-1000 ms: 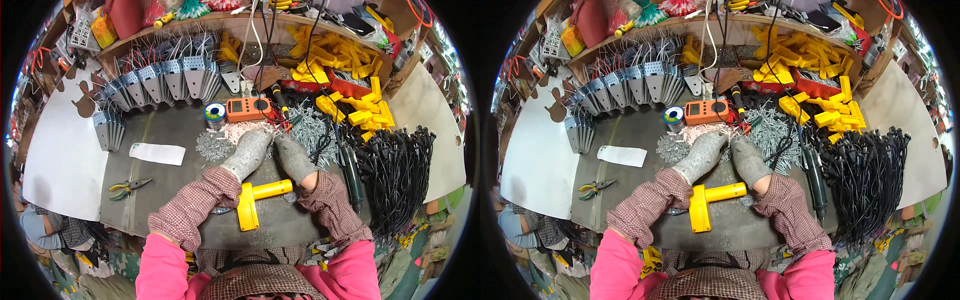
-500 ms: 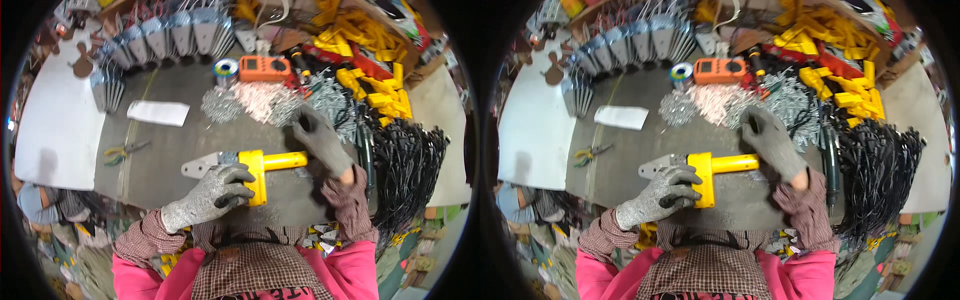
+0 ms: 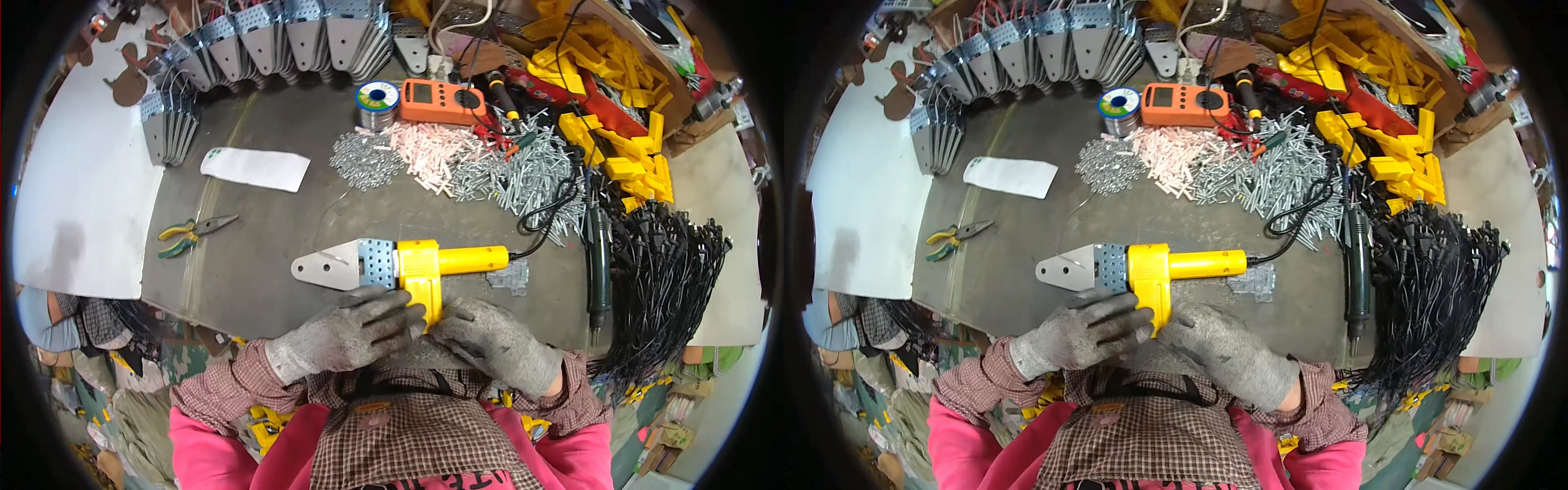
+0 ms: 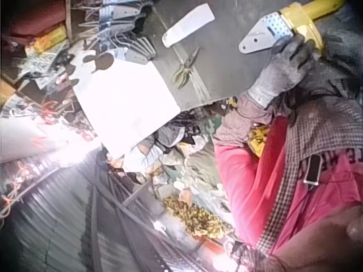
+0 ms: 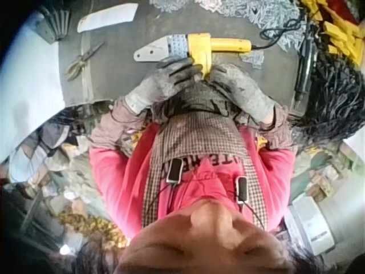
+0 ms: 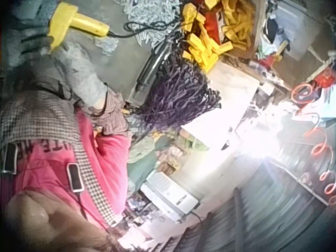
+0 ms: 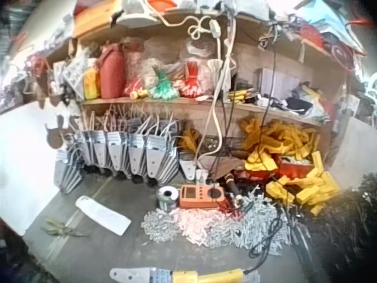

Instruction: The person assembles electronic and metal components by soldering wiring harnesses with a soldering iron and fastening yellow plastic housings and metal plates together with screws using an electric screwdriver.

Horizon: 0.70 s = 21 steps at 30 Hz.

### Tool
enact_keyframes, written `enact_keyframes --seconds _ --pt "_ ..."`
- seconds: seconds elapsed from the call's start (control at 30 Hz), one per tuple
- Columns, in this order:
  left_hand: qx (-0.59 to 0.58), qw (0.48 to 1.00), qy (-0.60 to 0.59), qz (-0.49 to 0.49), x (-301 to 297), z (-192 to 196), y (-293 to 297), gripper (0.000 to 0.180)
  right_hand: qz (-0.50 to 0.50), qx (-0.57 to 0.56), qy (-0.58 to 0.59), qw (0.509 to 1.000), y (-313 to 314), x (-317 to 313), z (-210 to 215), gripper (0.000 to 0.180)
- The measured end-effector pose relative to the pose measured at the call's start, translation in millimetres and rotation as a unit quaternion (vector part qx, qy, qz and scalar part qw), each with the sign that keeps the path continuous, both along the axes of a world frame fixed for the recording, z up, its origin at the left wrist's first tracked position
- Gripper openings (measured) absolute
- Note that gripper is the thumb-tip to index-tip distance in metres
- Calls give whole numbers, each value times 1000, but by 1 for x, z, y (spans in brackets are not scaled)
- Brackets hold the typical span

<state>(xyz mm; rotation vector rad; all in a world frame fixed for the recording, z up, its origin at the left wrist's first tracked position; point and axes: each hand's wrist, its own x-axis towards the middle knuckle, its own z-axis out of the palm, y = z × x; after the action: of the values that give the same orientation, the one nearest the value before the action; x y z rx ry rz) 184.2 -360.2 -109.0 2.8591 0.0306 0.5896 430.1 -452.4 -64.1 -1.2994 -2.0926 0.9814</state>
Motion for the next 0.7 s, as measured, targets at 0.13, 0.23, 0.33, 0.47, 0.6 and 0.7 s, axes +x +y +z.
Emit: enact_keyframes --seconds 0.13,0.23,0.33,0.47,0.6,0.7 --pt "-113 966 -56 225 45 14 34 36 -174 -59 -72 980 41 36 22 18" --pt "-202 942 59 263 118 22 78 42 -230 159 -195 940 83 84 -25 32" --pt "-187 940 62 278 166 -22 109 38 -240 143 -219 935 110 85 -47 27" --pt "-226 941 13 253 178 -31 116 29 -266 159 -234 921 124 98 -70 18" --pt "-197 938 12 286 172 -11 107 22 -267 126 -212 931 125 97 -61 18" --pt "-150 953 -4 262 168 -13 115 19 -330 99 -150 927 122 89 -42 20"
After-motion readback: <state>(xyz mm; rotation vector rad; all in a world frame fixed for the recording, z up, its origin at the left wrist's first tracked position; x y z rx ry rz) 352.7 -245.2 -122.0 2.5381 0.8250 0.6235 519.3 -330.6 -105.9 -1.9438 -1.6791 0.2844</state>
